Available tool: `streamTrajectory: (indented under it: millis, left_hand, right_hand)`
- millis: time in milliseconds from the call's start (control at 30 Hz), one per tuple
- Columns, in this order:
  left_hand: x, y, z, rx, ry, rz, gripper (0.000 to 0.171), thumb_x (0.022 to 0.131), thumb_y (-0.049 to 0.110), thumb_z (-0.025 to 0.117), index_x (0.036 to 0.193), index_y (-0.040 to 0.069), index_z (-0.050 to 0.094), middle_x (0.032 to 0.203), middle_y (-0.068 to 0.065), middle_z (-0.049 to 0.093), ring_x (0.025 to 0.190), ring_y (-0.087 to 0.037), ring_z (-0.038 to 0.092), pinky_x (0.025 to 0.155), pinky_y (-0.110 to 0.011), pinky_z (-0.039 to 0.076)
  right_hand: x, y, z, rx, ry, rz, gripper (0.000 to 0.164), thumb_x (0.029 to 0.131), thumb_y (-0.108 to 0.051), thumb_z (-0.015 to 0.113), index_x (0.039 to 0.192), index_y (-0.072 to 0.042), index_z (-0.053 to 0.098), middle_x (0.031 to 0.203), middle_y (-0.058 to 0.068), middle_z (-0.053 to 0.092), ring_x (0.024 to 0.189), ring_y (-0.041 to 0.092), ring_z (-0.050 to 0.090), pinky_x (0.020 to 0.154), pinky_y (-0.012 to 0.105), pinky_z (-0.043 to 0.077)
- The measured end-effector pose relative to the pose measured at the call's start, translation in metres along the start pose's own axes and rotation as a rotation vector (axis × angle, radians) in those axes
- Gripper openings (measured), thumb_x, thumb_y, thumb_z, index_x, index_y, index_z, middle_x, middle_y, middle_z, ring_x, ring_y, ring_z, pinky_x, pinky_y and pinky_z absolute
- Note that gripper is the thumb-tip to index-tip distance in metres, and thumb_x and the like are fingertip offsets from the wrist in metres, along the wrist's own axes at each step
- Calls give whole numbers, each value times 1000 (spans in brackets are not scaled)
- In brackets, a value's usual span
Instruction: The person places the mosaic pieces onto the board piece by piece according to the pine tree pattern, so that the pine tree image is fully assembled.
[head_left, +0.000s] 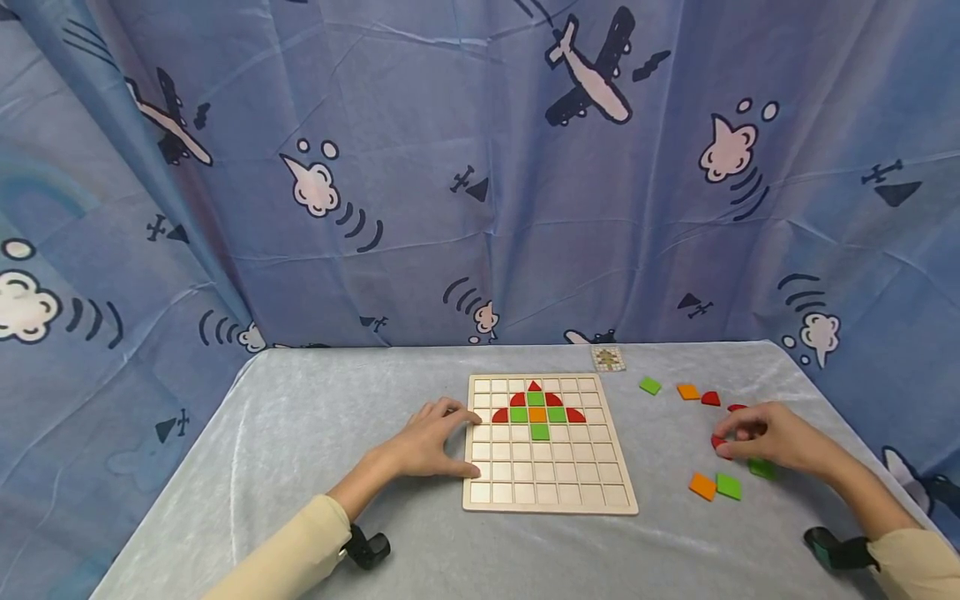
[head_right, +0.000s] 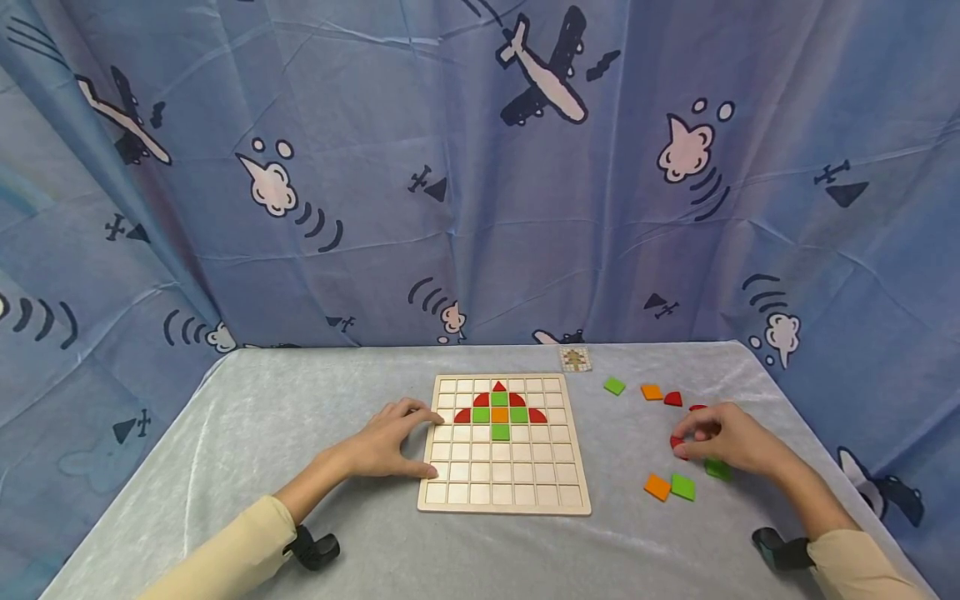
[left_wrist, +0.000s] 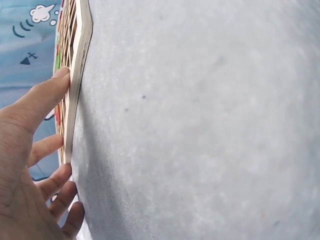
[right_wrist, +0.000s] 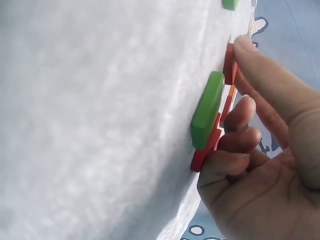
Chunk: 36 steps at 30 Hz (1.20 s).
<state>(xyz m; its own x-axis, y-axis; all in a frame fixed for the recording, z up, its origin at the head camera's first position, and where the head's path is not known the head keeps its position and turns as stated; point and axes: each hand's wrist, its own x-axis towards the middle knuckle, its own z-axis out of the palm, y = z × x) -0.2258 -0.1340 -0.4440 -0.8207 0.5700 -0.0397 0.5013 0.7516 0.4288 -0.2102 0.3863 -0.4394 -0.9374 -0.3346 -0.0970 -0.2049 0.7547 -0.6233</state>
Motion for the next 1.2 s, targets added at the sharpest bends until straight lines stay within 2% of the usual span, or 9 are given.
streamTrajectory:
  millis: [300,533,867,1200]
  left_hand:
    - [0,0,0,7,4,-2,73,76,58,78,137,26,54,141,-4,46,126,-25,43,104,-51,38]
    - [0,-1,-1,7,2,-6,73,76,58,78,137,27,53,141,-3,46,126,-24,43,104,-50,37]
    - [-1,-1,-1,4,4,-11,74,75,59,78,137,26,54,141,-4,46,126,-25,43,103,-52,38]
    - [-1,-1,1,0,0,-14,74,75,59,78,137,27,54,141,-3,46,126,-24,43,103,-51,38]
  right_hand:
    - [3,-2,-1,-7,7,-116,16,83,-15,78,95,-7,71,80,-2,61,68,6,48,58,21,38]
    - [4,-7,-3,36,-50,-119,19,84,-14,77,99,-5,70,87,1,67,74,5,55,68,19,50]
    - [6,-6,-4,83,-81,-168,16,85,-12,76,98,-4,70,88,7,68,75,8,57,68,19,50]
    - [5,-5,-4,104,-120,-131,17,87,-13,74,100,-2,69,90,5,67,76,6,56,68,19,49]
